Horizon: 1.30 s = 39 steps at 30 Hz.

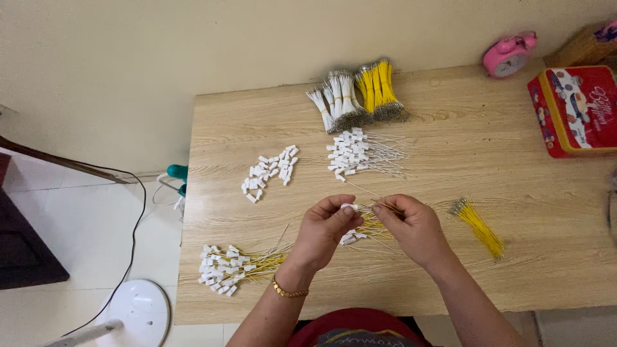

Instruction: Assembling small electronic components by inserting yellow wires into white plastic connector housings.

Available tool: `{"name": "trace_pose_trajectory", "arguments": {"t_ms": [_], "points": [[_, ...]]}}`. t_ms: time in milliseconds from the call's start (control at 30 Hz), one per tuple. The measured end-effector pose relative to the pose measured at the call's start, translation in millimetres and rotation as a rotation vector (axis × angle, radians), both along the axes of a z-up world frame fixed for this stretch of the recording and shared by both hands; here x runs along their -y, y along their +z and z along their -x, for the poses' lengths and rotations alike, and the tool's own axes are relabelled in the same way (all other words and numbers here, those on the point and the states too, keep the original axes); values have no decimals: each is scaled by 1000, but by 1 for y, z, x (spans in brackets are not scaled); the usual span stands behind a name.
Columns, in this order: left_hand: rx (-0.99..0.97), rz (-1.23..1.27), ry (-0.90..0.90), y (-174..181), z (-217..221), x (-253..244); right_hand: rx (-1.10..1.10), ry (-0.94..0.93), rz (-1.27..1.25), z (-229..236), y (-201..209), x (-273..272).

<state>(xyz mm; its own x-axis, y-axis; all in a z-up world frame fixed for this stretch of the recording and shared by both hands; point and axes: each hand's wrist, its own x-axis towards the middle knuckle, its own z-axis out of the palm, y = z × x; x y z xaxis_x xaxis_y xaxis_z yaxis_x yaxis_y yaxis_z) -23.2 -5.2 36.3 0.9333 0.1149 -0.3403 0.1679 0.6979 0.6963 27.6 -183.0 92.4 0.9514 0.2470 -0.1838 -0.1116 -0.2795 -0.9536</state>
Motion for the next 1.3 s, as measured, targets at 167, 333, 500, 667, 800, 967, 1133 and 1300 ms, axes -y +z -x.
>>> {"name": "trace_pose_trajectory", "arguments": {"t_ms": [167,333,500,667,800,967,1133,1300], "points": [[8,65,-10,-8,-1,-1,55,16,80,1,1,-3],[2,84,-31,1,-1,-1,61,49,109,3,8,-6],[-19,82,-37,3,-3,0,80,48,110,3,11,-11],[-21,133,-12,4,-7,-1,65,0,35,2,10,-11],[-24,139,-7,3,-8,0,78,17,33,-1,12,-10],[-35,129,-9,2,-9,2,85,22,46,-2,9,-8],[-33,89,-34,-6,-11,5,50,33,93,-3,12,-9],[-38,13,-30,-19,-12,3,36,91,67,-9,-1,-9]]}}
